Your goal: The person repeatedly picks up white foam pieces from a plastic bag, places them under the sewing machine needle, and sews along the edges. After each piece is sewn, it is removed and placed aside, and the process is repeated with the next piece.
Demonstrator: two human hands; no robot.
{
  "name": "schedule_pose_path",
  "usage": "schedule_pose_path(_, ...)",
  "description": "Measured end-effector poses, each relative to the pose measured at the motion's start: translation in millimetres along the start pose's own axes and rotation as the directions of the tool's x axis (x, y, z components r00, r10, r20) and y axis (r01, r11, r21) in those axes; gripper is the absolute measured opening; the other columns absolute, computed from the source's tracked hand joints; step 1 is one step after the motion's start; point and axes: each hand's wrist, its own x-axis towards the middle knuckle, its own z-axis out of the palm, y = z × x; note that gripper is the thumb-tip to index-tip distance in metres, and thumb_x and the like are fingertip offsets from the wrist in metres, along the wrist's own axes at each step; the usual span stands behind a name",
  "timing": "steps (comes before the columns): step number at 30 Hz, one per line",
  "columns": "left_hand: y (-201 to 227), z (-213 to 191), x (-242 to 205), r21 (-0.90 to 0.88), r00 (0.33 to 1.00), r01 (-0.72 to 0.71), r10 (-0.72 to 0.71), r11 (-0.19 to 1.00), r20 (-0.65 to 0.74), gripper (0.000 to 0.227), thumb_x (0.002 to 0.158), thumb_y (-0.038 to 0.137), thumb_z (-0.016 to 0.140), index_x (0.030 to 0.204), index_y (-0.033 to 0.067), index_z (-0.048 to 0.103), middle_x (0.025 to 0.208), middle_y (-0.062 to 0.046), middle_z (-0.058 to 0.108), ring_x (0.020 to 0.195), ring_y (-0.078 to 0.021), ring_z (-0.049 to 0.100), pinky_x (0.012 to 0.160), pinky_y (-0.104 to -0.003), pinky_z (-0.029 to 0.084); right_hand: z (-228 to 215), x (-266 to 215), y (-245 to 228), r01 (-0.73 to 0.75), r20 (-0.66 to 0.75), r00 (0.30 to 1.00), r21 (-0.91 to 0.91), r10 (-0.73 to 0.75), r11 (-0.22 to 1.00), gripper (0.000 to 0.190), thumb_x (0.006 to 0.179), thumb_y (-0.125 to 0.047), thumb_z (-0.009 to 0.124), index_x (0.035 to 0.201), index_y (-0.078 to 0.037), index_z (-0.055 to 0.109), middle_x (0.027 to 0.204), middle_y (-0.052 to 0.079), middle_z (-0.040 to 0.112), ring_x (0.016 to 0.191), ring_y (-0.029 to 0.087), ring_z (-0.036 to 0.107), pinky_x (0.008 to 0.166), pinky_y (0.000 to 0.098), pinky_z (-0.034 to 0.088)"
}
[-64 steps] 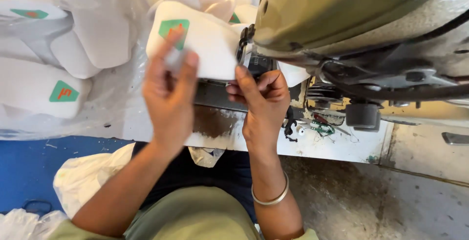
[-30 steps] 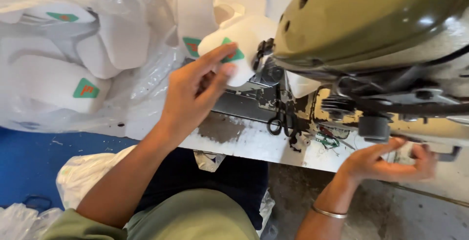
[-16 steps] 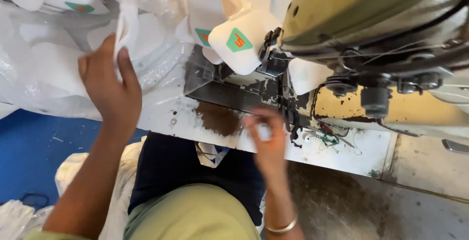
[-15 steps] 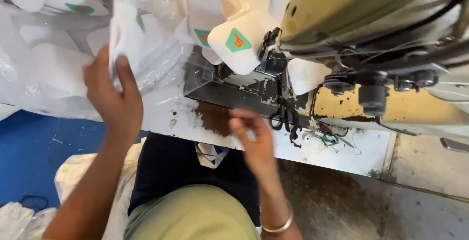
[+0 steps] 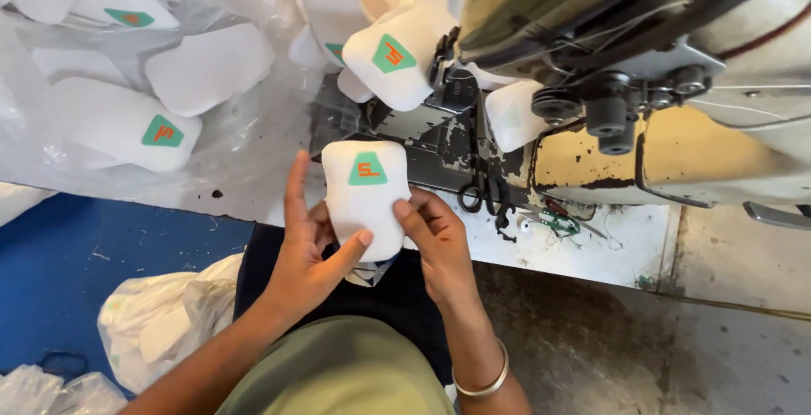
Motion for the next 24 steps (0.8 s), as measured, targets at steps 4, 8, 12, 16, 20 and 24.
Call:
schedule_pose_path(4, -7, -1, 8, 0.001, 0.972, -0.154, 0.151, 0.988, 0.179, 0.068, 0.097, 0.000, 0.067, 0.152, 0.0135, 0.030, 0.132, -0.010, 0.059, 0.119, -0.0169, 0.063, 0.099, -0.033, 0.053, -19, -5, 2, 0.027, -0.006, 1.000, 0.008, -0.027, 1.000, 0.027, 0.102, -0.015, 0.070, 0.120, 0.004, 0.070, 0.100, 0.005, 0.071, 0.090, 0.011, 0.063, 0.083, 0.0272, 0.053)
schedule_pose_path(8, 3, 9, 26, 0.225, 0.893, -0.320, 0.213, 0.920, 0.396, 0.041, 0.100, -0.007, 0.067, 0.137, 0.0094, 0.070, 0.129, -0.010, 0.068, 0.117, -0.0184, 0.067, 0.101, -0.033, 0.054, -18, -4, -30, 0.094, -0.047, 0.994, -0.096, -0.099, 0.991, 0.029, 0.098, -0.015, 0.070, 0.122, 0.001, 0.071, 0.102, 0.005, 0.074, 0.092, 0.010, 0.067, 0.084, 0.0247, 0.055)
schedule_pose_path(12, 14, 36, 42, 0.223, 0.888, -0.355, 0.254, 0.908, 0.383, 0.052, 0.093, -0.004, 0.074, 0.141, 0.0116, 0.063, 0.130, -0.008, 0.068, 0.115, -0.0160, 0.069, 0.094, -0.029, 0.059, -19, 17, -65, 0.067, -0.077, 0.993, -0.210, -0.085, 0.975, 0.029, 0.098, -0.016, 0.069, 0.122, 0.001, 0.073, 0.100, 0.003, 0.076, 0.090, 0.008, 0.067, 0.080, 0.0232, 0.054)
schedule_pose_path(16, 20, 62, 59, 0.324, 0.952, -0.294, 0.247, 0.899, 0.179, 0.062, 0.087, -0.001, 0.078, 0.144, 0.0136, 0.058, 0.129, -0.008, 0.064, 0.108, -0.0151, 0.068, 0.074, -0.025, 0.062, -16, 57, -82, 0.052, -0.120, 0.988, -0.325, -0.096, 0.944, 0.028, 0.095, -0.014, 0.074, 0.118, 0.000, 0.075, 0.092, 0.001, 0.075, 0.080, 0.005, 0.064, 0.071, 0.0202, 0.051)
schedule_pose_path(20, 28, 72, 86, 0.367, 0.984, -0.146, 0.173, 0.919, -0.042, 0.071, 0.087, 0.002, 0.080, 0.150, 0.0128, 0.050, 0.136, -0.011, 0.051, 0.109, -0.0166, 0.066, 0.077, -0.025, 0.063, -34, 100, -50, 0.307, -0.158, 0.936, -0.071, -0.314, 0.949, 0.029, 0.100, -0.004, 0.089, 0.099, -0.002, 0.060, 0.084, -0.001, 0.062, 0.070, 0.004, 0.051, 0.060, 0.0188, 0.038)
schedule_pose_path(24, 24, 66, 97, 0.116, 0.970, -0.238, 0.232, 0.964, 0.066, 0.071, 0.093, -0.002, 0.077, 0.156, 0.0096, 0.047, 0.145, -0.011, 0.041, 0.127, -0.0184, 0.056, 0.093, -0.027, 0.061, -39, 89, -77, 0.351, -0.210, 0.909, -0.074, -0.359, 0.933, 0.027, 0.097, -0.002, 0.084, 0.098, -0.005, 0.057, 0.080, -0.003, 0.060, 0.067, 0.003, 0.048, 0.059, 0.0187, 0.039)
